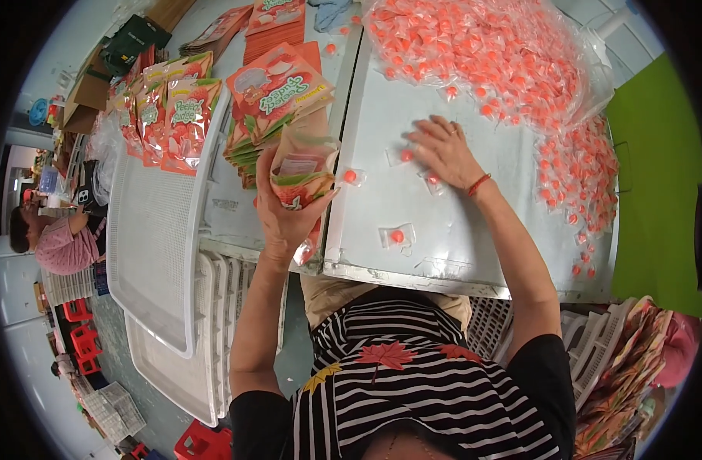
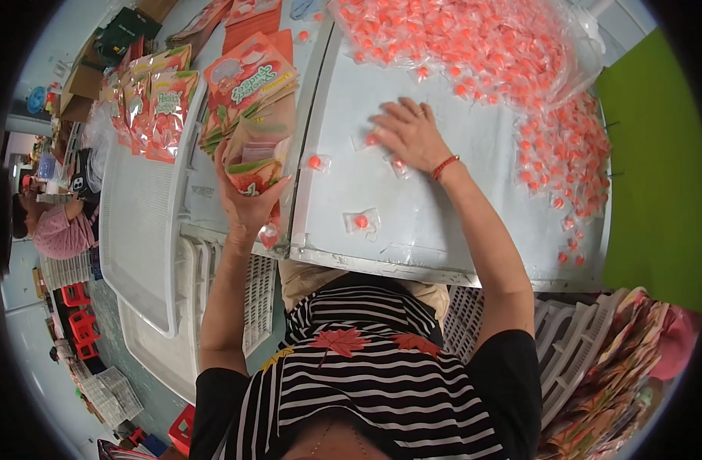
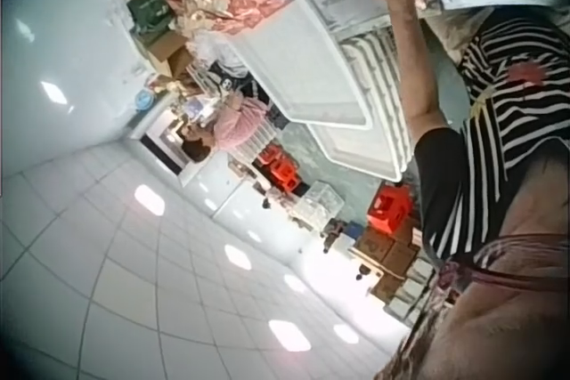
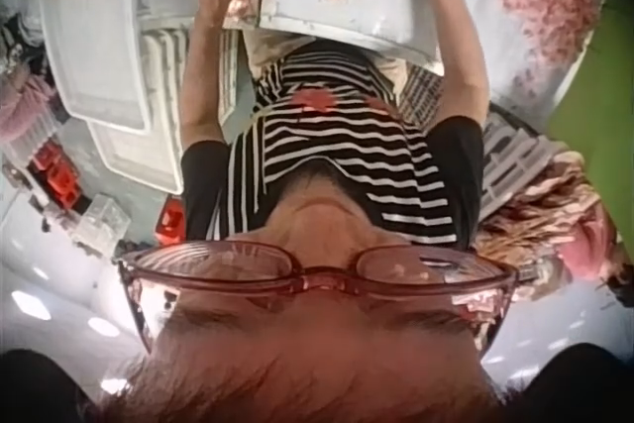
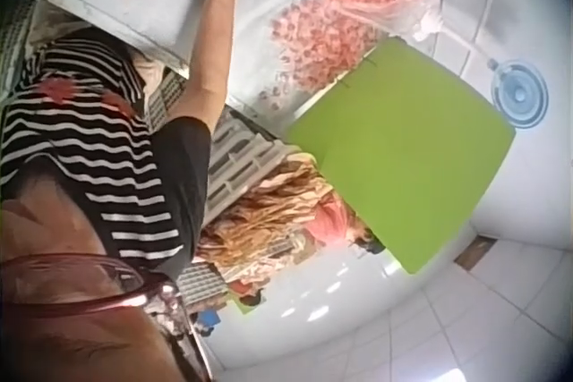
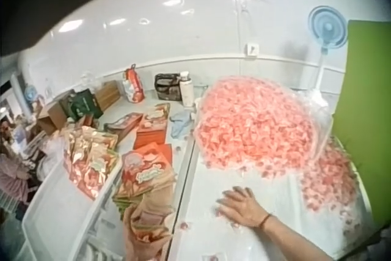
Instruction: Manually counting and packing small individually wrapped candies into plastic bags.
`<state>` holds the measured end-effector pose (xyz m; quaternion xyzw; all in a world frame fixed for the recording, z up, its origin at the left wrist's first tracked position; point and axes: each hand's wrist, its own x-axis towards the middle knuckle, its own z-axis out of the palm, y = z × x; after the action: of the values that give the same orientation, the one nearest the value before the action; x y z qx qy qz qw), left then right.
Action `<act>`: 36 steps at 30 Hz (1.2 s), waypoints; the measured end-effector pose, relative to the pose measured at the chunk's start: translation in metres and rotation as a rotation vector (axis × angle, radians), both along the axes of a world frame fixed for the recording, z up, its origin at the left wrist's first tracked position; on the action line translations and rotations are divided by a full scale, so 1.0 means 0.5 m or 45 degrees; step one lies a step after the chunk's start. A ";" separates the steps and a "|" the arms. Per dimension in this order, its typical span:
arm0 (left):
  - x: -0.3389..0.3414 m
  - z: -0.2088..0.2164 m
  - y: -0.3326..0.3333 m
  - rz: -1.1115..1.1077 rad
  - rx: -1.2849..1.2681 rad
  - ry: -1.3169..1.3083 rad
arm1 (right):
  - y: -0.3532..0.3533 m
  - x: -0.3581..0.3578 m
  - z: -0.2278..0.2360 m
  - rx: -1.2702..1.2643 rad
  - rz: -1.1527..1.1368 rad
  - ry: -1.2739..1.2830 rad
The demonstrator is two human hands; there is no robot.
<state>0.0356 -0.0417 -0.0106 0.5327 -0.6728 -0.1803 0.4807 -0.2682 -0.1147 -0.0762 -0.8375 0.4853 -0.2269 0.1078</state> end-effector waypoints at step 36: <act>0.046 -0.014 0.053 -0.018 0.036 0.070 | 0.034 0.182 0.014 -0.065 -0.129 0.157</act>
<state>0.0587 -0.0153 -0.0175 0.5296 -0.6603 -0.2078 0.4902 -0.1773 -0.0977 -0.0694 -0.8269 0.5267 -0.1921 0.0447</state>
